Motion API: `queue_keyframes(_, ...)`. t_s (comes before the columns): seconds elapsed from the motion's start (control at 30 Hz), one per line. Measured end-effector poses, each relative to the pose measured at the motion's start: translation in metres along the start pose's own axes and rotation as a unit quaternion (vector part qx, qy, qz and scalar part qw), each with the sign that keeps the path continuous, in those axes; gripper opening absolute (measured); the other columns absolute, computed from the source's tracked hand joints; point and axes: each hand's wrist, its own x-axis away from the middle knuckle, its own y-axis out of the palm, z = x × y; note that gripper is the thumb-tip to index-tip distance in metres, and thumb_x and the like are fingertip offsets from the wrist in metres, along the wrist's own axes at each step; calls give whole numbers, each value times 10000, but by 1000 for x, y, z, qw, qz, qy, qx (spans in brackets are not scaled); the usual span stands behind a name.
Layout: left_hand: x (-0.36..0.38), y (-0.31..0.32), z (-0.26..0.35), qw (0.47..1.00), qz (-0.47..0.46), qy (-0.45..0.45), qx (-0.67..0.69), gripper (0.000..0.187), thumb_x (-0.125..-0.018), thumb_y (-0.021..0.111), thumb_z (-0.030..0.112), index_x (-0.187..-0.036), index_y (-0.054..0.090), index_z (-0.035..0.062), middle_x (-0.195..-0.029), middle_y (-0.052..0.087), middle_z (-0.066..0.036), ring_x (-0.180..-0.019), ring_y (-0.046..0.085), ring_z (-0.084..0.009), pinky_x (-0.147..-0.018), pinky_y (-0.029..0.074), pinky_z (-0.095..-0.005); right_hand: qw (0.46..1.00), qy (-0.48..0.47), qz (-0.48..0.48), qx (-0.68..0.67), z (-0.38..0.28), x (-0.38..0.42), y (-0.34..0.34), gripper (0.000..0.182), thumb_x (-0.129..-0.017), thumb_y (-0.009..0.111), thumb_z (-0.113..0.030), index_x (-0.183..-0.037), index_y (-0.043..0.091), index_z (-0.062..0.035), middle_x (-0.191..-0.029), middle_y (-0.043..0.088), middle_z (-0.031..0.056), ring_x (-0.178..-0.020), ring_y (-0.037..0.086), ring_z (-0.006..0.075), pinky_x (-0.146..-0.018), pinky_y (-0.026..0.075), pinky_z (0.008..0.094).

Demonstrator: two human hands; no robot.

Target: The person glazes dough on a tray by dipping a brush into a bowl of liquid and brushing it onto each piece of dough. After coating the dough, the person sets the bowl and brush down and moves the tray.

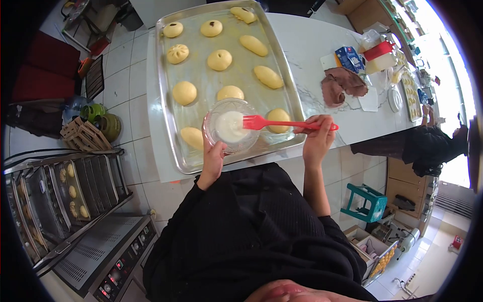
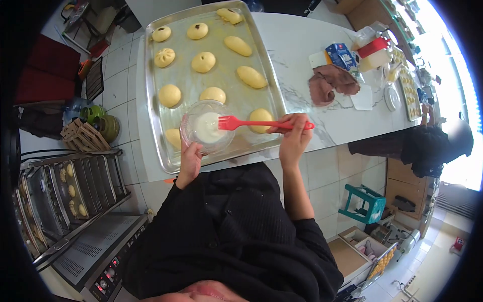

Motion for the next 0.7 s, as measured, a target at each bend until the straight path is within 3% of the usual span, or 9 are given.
queue_keyframes(0.13,-1,14,-6,1000,11,12,7,805,-652,342,-68,-1373,122,216,-1327,266,-59,-1123,401,-172,-752,462,-239,999,14,25,-25,3,-26,-62,314,-938,311,-324,-812,381,-44,-745,489,95,-507,537,177,-489,519,328)
queue_keyframes(0.27,-4,24,-8,999,29,19,20,800,-652,343,-52,-1370,121,222,-1327,259,-74,-1149,391,-203,-849,470,-326,999,19,34,28,30,-30,-94,338,-941,308,-291,-750,375,-20,-697,500,109,-499,551,186,-476,523,312)
queue_keyframes(0.4,-10,18,-18,998,41,49,8,794,-655,348,-35,-1368,120,231,-1327,256,-78,-1167,373,-218,-818,493,-394,994,2,2,114,32,-36,-113,355,-938,316,-297,-749,379,-3,-701,509,122,-509,566,189,-481,525,312)
queue_keyframes(0.5,-7,25,-11,997,61,48,16,787,-658,350,-25,-1365,121,235,-1322,259,-84,-1166,374,-231,-786,509,-427,994,-35,7,107,27,-46,-118,362,-939,311,-291,-755,391,11,-699,516,122,-500,566,197,-487,528,314)
queue_keyframes(0.6,-8,25,-10,995,82,57,14,788,-660,351,-20,-1364,112,241,-1317,265,-93,-1142,404,-246,-747,525,-442,997,-26,-54,38,30,-44,-109,370,-940,309,-289,-744,399,12,-689,528,122,-496,569,200,-497,516,296)
queue_keyframes(0.7,-9,22,-9,994,95,59,14,791,-662,351,-18,-1363,98,247,-1313,271,-100,-1116,435,-263,-723,535,-444,981,-16,-151,119,38,-46,-117,381,-939,311,-295,-728,400,9,-679,535,122,-503,573,196,-509,498,278)
